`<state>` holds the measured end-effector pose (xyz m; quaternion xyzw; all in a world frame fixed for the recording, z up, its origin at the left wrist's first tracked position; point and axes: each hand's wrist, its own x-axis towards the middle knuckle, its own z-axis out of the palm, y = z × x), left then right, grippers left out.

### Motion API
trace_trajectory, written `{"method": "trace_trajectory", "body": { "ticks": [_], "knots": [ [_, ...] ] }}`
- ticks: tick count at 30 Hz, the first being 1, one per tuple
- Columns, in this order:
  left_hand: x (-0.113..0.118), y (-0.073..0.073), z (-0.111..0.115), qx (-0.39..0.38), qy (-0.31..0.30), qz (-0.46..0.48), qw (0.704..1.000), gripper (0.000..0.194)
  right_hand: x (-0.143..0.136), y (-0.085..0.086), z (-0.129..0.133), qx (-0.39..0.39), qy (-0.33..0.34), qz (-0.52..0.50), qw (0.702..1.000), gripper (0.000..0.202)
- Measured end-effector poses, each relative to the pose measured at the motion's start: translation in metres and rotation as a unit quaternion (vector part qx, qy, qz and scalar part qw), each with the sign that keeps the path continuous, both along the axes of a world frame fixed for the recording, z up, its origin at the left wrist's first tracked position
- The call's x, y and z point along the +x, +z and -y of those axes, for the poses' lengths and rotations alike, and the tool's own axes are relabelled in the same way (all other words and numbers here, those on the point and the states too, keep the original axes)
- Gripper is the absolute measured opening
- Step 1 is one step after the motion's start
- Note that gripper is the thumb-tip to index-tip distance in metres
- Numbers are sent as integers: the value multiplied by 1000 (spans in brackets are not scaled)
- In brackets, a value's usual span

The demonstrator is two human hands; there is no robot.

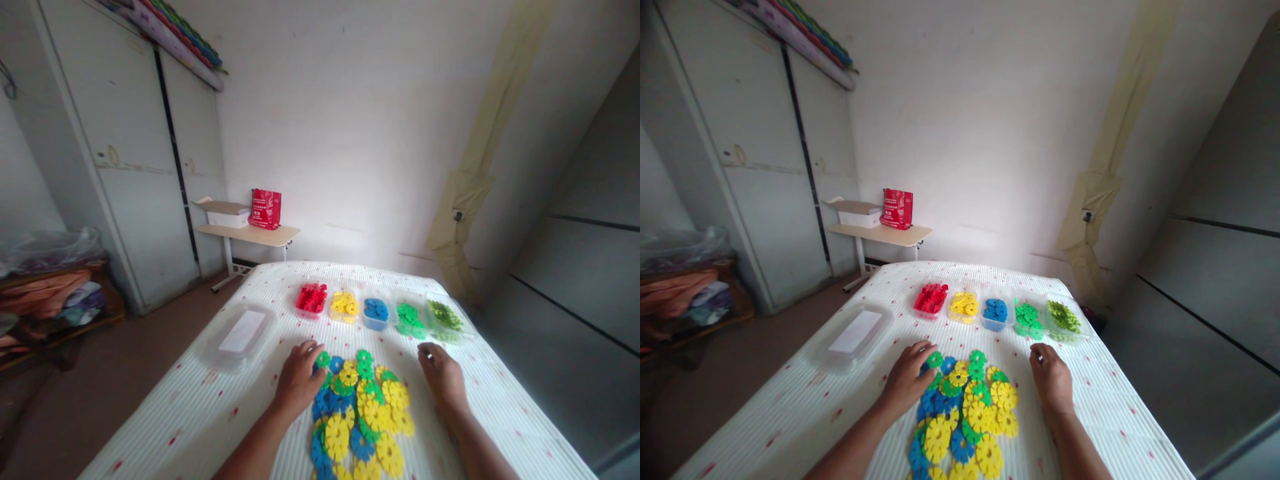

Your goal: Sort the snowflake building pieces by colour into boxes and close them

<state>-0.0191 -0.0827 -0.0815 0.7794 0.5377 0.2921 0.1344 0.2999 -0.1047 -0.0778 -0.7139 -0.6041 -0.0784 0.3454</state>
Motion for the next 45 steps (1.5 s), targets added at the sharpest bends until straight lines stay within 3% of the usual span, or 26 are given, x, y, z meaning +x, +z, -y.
{"method": "trace_trajectory", "body": {
  "ticks": [5, 12, 22, 32, 38, 45],
  "knots": [
    [-1, 7, 3, -17, -20, -53, 998, 49, -17, 8, 2, -11, 33, -28, 999, 26],
    [-5, 12, 3, -61, -56, -78, 994, 62, -49, 14, 1, -48, 140, -11, 989, 26],
    [-6, 20, 6, -81, -71, -101, 989, 70, -46, 5, -1, -84, 106, -27, 990, 24],
    [-5, 24, 8, -93, -71, -104, 988, 70, -74, 15, -13, -154, 244, -61, 955, 42],
    [-7, 23, 8, -80, -73, -101, 989, 70, -84, 30, -10, -205, 247, -22, 947, 45],
    [-8, 22, 8, -83, -70, -94, 990, 70, -84, 21, -15, -203, 244, -33, 948, 45]
  ]
}}
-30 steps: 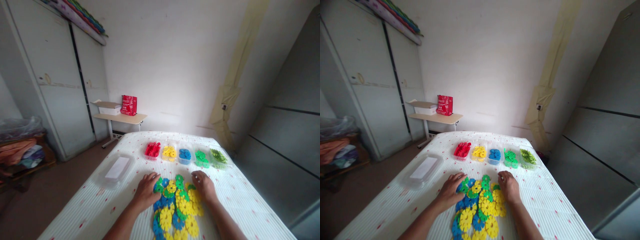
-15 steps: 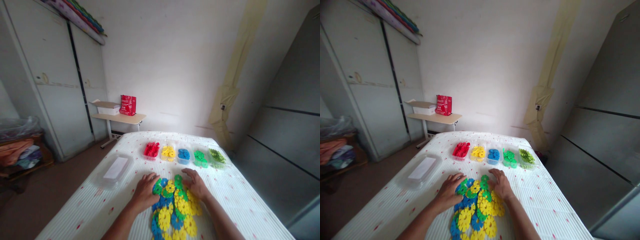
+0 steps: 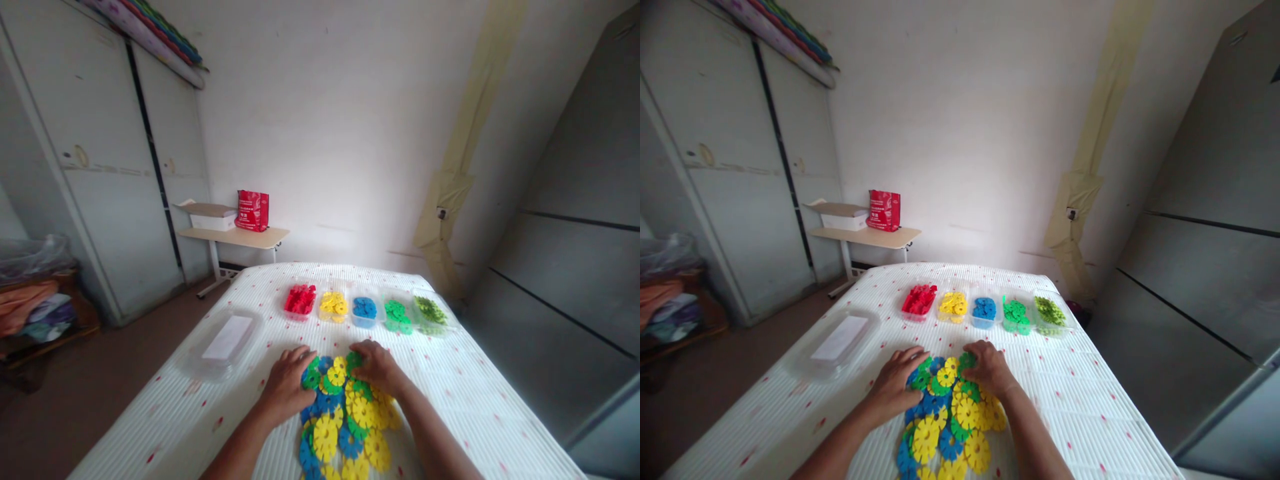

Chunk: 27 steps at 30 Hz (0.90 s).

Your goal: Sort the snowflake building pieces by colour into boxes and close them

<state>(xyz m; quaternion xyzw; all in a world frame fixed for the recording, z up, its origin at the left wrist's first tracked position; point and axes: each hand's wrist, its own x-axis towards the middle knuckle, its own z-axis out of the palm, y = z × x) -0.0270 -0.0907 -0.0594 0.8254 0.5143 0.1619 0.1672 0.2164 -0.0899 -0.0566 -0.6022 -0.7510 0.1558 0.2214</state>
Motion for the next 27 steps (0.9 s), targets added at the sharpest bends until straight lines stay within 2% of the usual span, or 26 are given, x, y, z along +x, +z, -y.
{"method": "trace_trajectory", "body": {
  "ticks": [3, 8, 13, 18, 22, 25, 27],
  "knots": [
    [0, -3, -2, 6, -1, -3, 1000, 70, -2, 0, -1, -2, -3, -23, 1000, 45],
    [0, -8, -6, 11, -5, -4, 1000, 70, -4, 12, 3, -20, -31, -65, 997, 33],
    [0, -7, -6, 3, -5, -5, 1000, 68, 16, 23, 4, -11, -58, -119, 991, 19],
    [0, -9, -7, 0, -4, -3, 1000, 69, 56, 39, -8, 79, -191, -83, 975, 16],
    [0, -11, -8, 3, -3, 1, 1000, 69, 84, 53, -26, 142, -279, -74, 947, 34],
    [-1, -13, -8, 2, -2, 6, 1000, 69, 95, 50, -32, 176, -321, -68, 928, 43],
    [-1, -13, -7, 2, -4, 11, 1000, 70, 99, 39, -27, 196, -322, -52, 925, 38]
  ]
}}
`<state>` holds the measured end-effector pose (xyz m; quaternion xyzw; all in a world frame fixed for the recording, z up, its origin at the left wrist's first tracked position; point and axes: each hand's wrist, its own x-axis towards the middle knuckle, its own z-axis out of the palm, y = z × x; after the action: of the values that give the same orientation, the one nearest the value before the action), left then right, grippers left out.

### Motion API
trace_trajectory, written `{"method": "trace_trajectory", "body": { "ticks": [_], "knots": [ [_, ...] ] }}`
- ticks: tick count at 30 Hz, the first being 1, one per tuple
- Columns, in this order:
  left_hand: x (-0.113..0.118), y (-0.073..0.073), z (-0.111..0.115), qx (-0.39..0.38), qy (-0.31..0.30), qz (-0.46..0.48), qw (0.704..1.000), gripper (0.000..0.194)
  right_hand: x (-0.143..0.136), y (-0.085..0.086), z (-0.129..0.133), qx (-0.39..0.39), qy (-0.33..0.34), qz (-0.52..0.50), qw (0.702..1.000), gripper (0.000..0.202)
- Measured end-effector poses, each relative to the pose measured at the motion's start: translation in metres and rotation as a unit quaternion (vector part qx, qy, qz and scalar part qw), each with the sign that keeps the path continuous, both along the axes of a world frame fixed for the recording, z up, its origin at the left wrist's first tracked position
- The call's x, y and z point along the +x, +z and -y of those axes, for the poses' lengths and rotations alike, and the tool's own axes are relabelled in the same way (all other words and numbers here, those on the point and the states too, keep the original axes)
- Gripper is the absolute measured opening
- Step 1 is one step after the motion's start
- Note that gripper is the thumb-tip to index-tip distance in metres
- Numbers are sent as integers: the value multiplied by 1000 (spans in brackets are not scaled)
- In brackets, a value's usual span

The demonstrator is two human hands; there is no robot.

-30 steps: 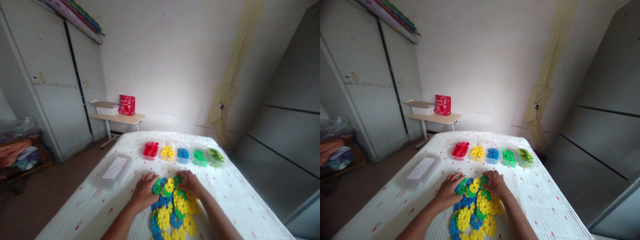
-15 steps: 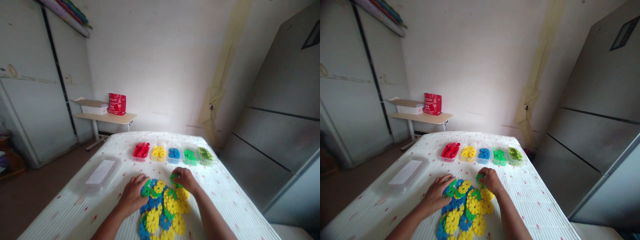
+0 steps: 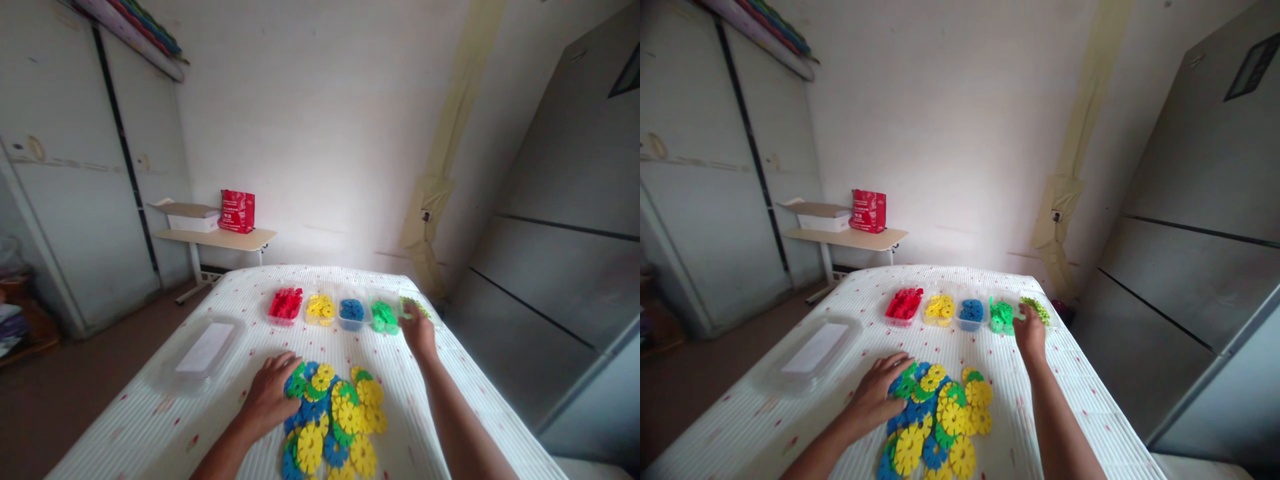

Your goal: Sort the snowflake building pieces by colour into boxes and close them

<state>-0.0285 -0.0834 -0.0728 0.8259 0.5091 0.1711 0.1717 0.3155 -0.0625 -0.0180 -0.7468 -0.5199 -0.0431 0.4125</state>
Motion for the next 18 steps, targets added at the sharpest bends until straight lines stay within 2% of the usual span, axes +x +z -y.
{"method": "trace_trajectory", "body": {
  "ticks": [5, 8, 10, 13, 18],
  "knots": [
    [0, 4, 4, 15, 7, 34, 999, 63, 5, -45, 35, -21, 33, 79, 996, 28],
    [6, 12, 7, 50, -4, 58, 997, 48, 7, -61, 51, -71, 64, 94, 991, 24],
    [14, 19, 9, 66, -23, 59, 996, 42, 5, -64, 55, -93, 66, 97, 989, 22],
    [29, 26, 11, 49, -74, 32, 996, 45, 0, -63, 54, -110, 50, 111, 986, 21],
    [42, 27, 13, 12, -122, 1, 992, 51, -5, -62, 52, -123, 52, 124, 983, 21]
  ]
}}
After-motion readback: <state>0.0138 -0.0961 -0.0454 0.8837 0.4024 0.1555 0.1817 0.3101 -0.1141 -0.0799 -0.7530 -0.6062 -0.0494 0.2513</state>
